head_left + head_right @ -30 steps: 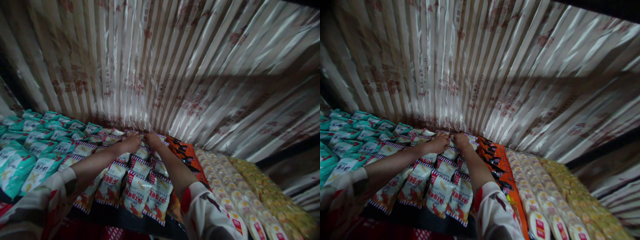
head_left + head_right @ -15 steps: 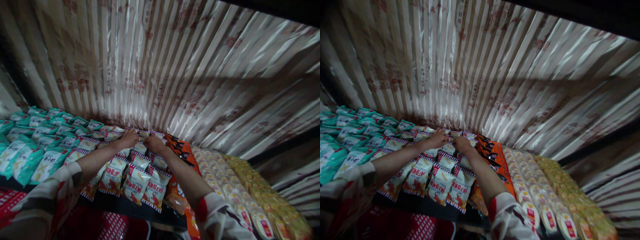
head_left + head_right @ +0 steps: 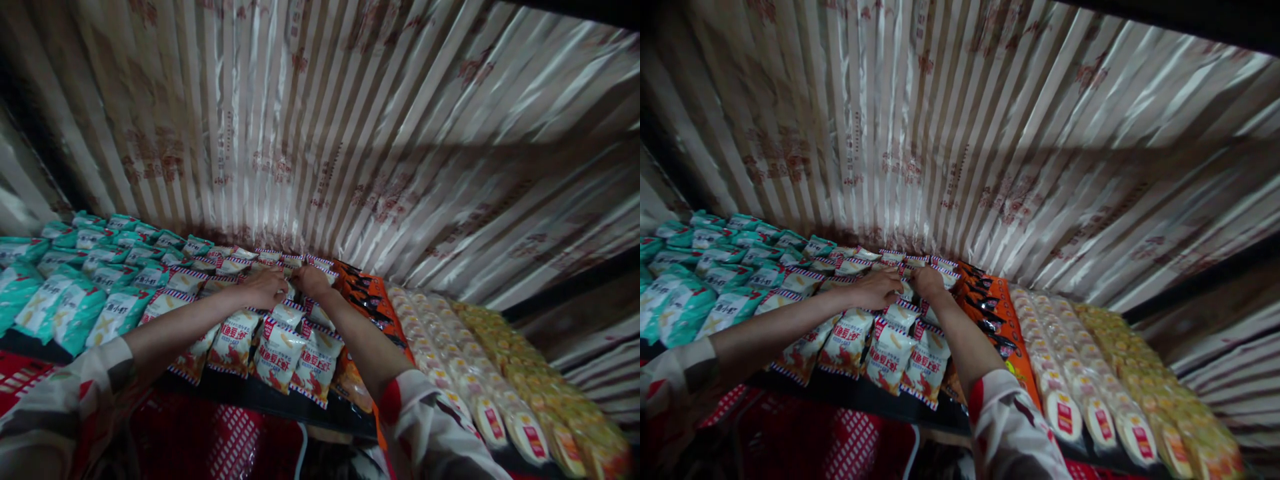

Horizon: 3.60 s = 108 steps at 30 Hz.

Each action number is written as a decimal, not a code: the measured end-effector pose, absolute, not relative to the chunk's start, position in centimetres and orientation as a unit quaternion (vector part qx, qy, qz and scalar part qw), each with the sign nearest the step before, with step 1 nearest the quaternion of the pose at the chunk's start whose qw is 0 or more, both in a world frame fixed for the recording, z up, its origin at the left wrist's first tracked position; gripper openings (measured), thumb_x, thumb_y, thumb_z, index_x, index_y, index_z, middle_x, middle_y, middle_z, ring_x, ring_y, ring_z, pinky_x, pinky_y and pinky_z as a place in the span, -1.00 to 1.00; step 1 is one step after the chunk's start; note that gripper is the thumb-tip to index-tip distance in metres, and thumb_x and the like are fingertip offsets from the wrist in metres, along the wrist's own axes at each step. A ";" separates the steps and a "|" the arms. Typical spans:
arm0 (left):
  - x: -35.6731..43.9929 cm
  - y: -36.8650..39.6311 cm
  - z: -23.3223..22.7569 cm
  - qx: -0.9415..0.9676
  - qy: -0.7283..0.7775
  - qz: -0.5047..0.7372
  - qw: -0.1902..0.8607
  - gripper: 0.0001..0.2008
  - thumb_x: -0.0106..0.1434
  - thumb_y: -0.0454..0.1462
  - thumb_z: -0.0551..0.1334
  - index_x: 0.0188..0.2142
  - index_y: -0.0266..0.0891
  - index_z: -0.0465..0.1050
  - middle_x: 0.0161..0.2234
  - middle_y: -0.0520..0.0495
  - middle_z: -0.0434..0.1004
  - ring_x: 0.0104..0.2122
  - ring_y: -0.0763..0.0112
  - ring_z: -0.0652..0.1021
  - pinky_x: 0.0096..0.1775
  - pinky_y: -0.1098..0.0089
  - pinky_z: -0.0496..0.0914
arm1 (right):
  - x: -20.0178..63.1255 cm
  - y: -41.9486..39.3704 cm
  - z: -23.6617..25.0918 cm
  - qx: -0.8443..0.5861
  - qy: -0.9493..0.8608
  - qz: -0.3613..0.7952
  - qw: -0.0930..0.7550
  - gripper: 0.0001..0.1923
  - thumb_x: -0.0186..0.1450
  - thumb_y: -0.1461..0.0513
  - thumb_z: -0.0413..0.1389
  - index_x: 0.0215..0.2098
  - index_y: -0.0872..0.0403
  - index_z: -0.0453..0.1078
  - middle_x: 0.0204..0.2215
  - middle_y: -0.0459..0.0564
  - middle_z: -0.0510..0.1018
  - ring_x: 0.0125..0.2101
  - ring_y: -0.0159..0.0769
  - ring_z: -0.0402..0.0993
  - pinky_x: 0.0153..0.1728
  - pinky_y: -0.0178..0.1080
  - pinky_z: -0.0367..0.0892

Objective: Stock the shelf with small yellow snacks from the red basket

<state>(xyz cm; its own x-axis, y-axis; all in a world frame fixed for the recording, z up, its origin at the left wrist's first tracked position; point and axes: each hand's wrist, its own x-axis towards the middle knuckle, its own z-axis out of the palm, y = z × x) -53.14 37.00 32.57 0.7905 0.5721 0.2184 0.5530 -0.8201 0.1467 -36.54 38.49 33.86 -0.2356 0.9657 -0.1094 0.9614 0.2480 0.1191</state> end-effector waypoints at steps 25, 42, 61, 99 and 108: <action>-54.7 36.9 30.8 0.914 0.374 0.107 0.112 -0.88 0.15 -0.37 0.20 -0.40 -0.16 0.51 -0.42 0.06 0.51 -0.26 0.40 0.43 -0.23 0.47 0.23 | -37.1 33.6 35.0 0.502 0.862 -0.069 -0.009 -0.77 0.29 0.27 0.01 -0.21 -0.01 0.51 -0.26 -0.06 0.58 -0.21 -0.34 0.45 -0.20 -0.37 0.25; -55.1 37.0 30.5 0.928 0.348 0.103 0.084 -0.86 0.19 -0.37 0.16 -0.41 -0.20 0.49 -0.39 0.04 0.50 -0.26 0.43 0.43 -0.17 0.46 0.22 | -38.7 16.6 23.9 0.634 0.663 -0.109 -0.383 -0.55 0.31 0.09 -0.04 0.10 0.10 0.24 0.03 0.15 0.39 0.04 -0.16 0.32 0.02 -0.10 0.31; -55.3 27.9 30.5 0.957 0.258 0.132 -0.025 -0.66 0.31 -0.32 -0.01 0.07 -0.17 0.25 0.01 -0.13 0.39 0.09 0.24 0.30 0.06 0.23 0.20 | -40.0 17.0 22.1 0.622 0.685 -0.034 -0.377 -0.53 0.32 0.24 -0.07 0.20 0.04 0.15 0.16 0.14 0.23 0.15 -0.18 0.18 0.09 -0.08 0.24; -43.2 31.8 32.1 0.917 0.388 0.079 0.040 -0.75 0.25 -0.35 0.05 -0.18 -0.29 0.47 -0.18 -0.16 0.50 -0.08 0.22 0.40 -0.01 0.25 0.26 | -36.7 16.8 19.8 0.646 0.647 0.016 -0.405 -0.53 0.31 0.26 -0.05 0.20 0.08 0.14 0.27 0.18 -0.01 0.25 -0.05 -0.05 0.08 0.08 0.21; -44.3 34.0 31.3 0.920 0.384 0.066 0.030 -0.82 0.22 -0.32 0.14 -0.32 -0.19 0.54 -0.29 -0.08 0.52 -0.18 0.26 0.42 -0.13 0.32 0.26 | -36.5 17.6 21.1 0.659 0.622 -0.009 -0.423 -0.53 0.35 0.21 -0.11 0.21 0.13 0.09 0.28 0.21 -0.05 0.27 -0.08 -0.13 0.12 0.09 0.14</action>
<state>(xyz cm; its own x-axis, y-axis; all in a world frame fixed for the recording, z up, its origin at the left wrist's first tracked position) -44.34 34.04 31.35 0.6964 0.7107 0.0992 0.7027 -0.7035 0.1063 -36.47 17.56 21.14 0.2267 0.8269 0.5146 0.8125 0.1308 -0.5681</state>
